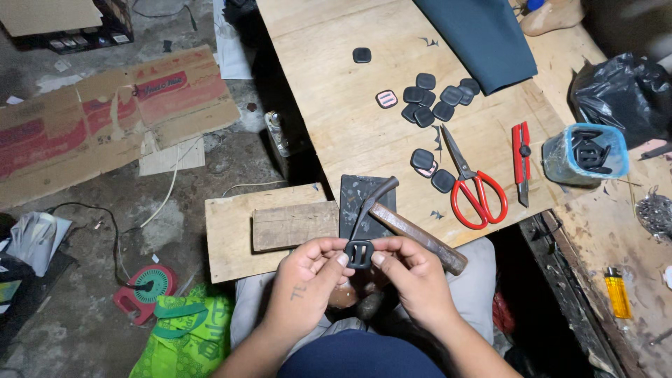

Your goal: The person repeatedly picks up small black rubber pieces, places them on a wooden block, and uses a hammer to shape them. They then use red-handled scissors to trim the edges of the pieces. The finished pieces are placed on the table.

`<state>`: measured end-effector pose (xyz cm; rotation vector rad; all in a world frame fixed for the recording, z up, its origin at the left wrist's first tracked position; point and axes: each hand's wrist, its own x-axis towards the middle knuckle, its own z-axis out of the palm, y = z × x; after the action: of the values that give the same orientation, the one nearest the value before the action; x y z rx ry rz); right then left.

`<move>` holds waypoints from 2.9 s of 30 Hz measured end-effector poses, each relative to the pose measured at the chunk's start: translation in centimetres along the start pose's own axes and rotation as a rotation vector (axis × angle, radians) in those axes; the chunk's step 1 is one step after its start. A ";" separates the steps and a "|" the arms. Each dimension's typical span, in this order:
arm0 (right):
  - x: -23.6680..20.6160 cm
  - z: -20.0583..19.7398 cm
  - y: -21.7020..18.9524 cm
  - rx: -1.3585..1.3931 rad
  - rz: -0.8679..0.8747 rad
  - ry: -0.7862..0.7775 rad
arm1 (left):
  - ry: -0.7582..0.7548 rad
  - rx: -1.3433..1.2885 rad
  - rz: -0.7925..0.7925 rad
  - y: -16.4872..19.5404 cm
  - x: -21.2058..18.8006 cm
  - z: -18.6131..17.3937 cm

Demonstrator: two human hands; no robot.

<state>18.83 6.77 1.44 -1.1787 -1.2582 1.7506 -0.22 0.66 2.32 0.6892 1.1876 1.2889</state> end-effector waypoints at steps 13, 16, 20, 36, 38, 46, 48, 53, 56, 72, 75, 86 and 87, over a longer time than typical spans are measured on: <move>-0.5 0.5 -0.1 -0.064 -0.073 -0.068 | -0.109 -0.033 0.008 -0.3 -0.4 0.3; -0.1 -0.3 -1.7 -0.532 -0.407 0.021 | -0.014 -0.048 -0.060 0.1 -0.2 0.2; 1.3 -1.8 -3.7 -1.211 -0.721 0.234 | -0.080 -0.236 -0.049 0.7 -0.9 0.1; -3.8 -4.5 -4.3 -0.201 -0.084 -0.058 | -0.068 -0.057 -0.002 2.5 -1.2 -1.0; -4.2 -4.1 -4.6 -0.251 -0.103 -0.017 | -0.109 -0.085 0.021 2.6 -1.5 -0.8; -5.0 -1.5 -2.9 0.035 -0.177 0.006 | -0.062 -0.204 0.101 2.8 -1.7 -0.3; -5.0 -0.8 -2.0 0.037 -0.167 0.032 | -0.020 -0.230 0.090 2.7 -1.7 0.3; -5.0 0.0 -1.1 0.277 -0.229 0.113 | 0.018 -0.313 0.138 3.1 -1.7 1.1; -4.7 0.3 -1.3 0.122 -0.059 0.032 | 0.051 -0.391 0.116 3.5 -1.4 1.6; -3.4 -2.0 -3.7 0.066 0.039 -0.054 | 0.064 -0.255 0.192 3.0 -0.5 0.0; -3.5 -3.4 -5.2 -0.055 -0.062 -0.078 | 0.062 -0.198 0.143 3.4 -1.0 -0.2; -4.8 -3.8 -4.9 -0.039 -0.171 -0.049 | 0.048 -0.268 0.164 4.1 -1.9 0.0; -4.7 -3.9 -4.7 -0.054 -0.091 -0.067 | 0.028 -0.305 0.167 4.1 -2.1 0.0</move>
<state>24.27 5.37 6.73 -1.0839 -1.3851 1.7117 -1.36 -0.43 6.65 0.5553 0.9431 1.5843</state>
